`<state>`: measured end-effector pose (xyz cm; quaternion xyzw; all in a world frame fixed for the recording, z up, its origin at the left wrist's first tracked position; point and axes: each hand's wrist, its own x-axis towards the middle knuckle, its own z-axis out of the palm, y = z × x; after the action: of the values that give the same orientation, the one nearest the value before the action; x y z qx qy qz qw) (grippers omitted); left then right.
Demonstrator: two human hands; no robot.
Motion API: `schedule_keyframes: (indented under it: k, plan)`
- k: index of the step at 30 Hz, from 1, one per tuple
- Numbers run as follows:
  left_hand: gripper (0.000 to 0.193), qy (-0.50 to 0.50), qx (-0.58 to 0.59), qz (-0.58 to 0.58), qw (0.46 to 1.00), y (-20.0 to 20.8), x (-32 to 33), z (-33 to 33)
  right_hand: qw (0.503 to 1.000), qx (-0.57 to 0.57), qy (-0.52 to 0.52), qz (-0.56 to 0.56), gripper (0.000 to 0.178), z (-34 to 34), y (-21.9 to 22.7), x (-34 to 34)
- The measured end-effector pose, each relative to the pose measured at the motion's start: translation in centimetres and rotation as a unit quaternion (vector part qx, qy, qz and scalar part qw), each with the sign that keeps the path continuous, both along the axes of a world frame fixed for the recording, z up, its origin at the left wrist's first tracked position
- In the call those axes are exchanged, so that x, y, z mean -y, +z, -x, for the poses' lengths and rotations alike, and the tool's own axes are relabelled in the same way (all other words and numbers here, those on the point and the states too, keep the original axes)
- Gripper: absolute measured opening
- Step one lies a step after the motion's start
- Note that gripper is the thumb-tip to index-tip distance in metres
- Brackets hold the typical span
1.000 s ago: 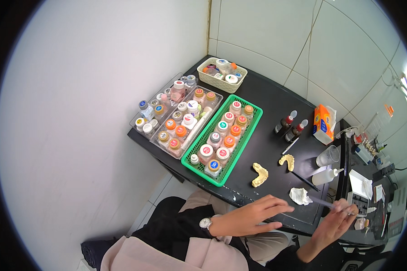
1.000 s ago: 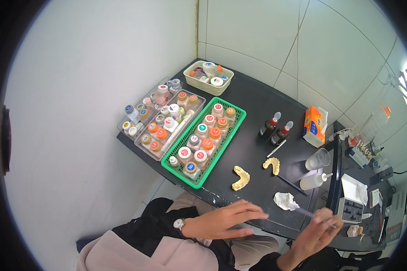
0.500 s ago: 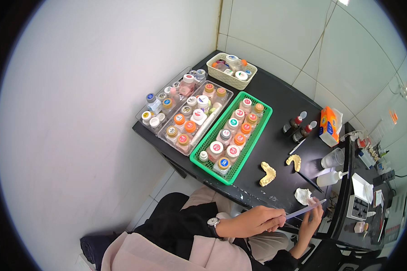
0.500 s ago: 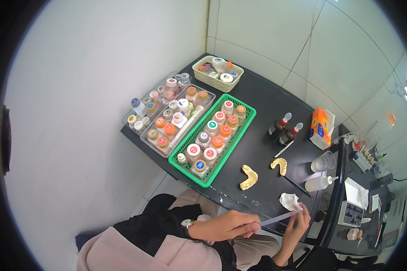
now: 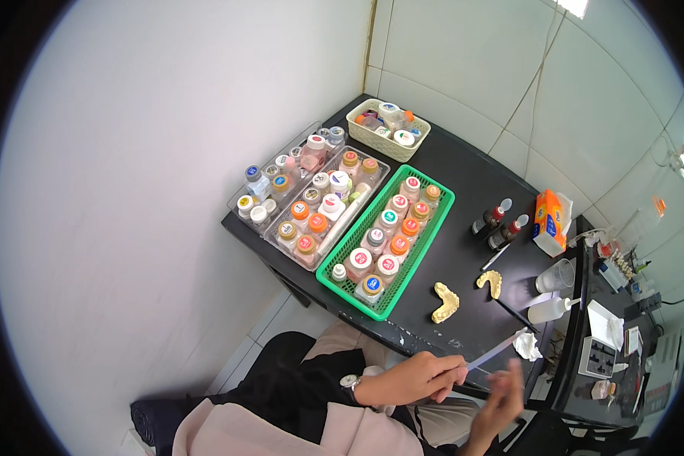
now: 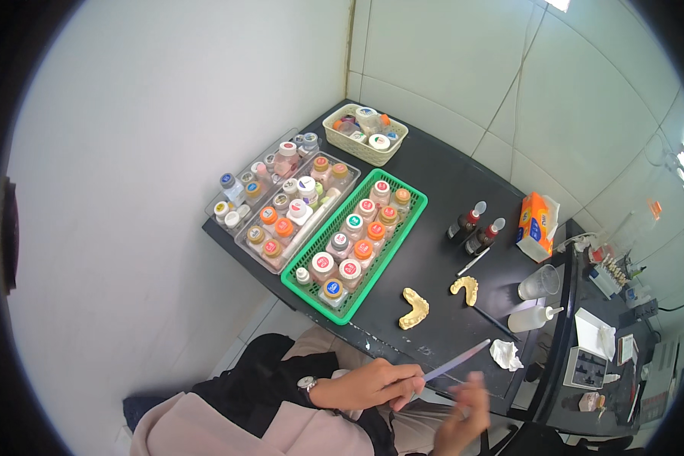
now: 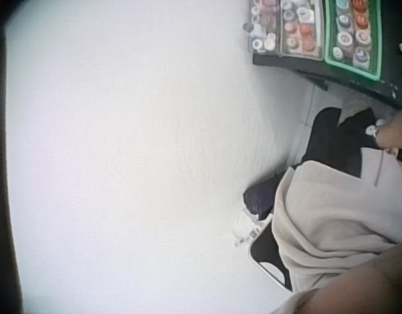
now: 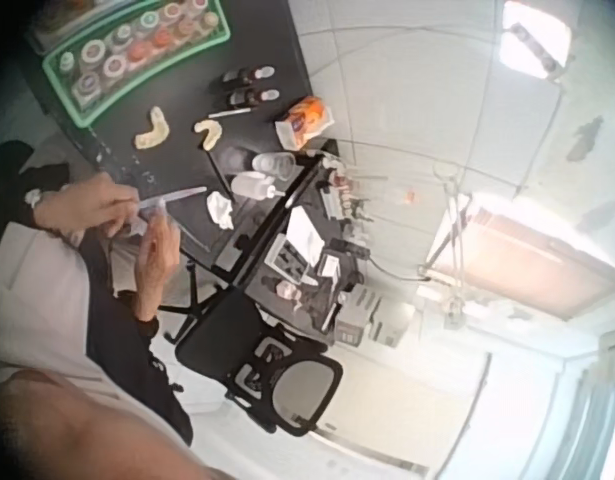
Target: The person applies a substance to a yellow dental model using a fine brush, wipes the model with a cloth, and then selects and opens containers of colored powders from a tray.
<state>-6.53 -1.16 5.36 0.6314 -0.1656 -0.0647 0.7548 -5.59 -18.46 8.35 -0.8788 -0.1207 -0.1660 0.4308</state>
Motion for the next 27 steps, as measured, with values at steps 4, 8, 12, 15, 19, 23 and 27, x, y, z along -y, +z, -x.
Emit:
schedule_keyframes:
  k: [4, 8, 12, 15, 19, 23, 27]
  plan:
    - [0.023, -0.039, -0.001, -0.058, 0.998, -0.2, -0.4, 0.7, 0.986, 0.065, 0.127, 0.080, 0.036, -0.3, -0.2, -2.4]
    - [0.022, -0.081, 0.007, -0.081, 0.993, -0.1, -2.9, 1.1, 0.978, 0.078, 0.161, 0.111, 0.032, -0.7, -0.3, -3.3]
    - [0.024, -0.053, 0.150, -0.207, 0.965, 1.8, -7.7, 1.6, 0.997, 0.033, 0.070, 0.009, 0.014, -1.9, -2.5, -3.5]
    - [0.019, 0.185, 0.127, -0.171, 0.959, 3.2, -12.9, 2.2, 0.996, 0.057, 0.033, -0.056, 0.028, -2.9, -2.3, -3.5]
    - [0.017, 0.654, 0.077, -0.312, 0.685, 4.3, -22.2, 3.1, 0.990, 0.072, 0.000, -0.119, 0.035, -3.7, -2.0, -4.0]
    - [0.031, 0.676, 0.047, -0.420, 0.604, 1.9, -28.3, 1.5, 0.988, 0.079, -0.037, -0.126, 0.033, -4.0, -1.7, -3.9]
    - [0.042, 0.655, 0.010, -0.481, 0.583, -0.2, -30.4, 1.0, 0.990, 0.068, -0.041, -0.115, 0.032, -4.0, -1.9, -3.5]
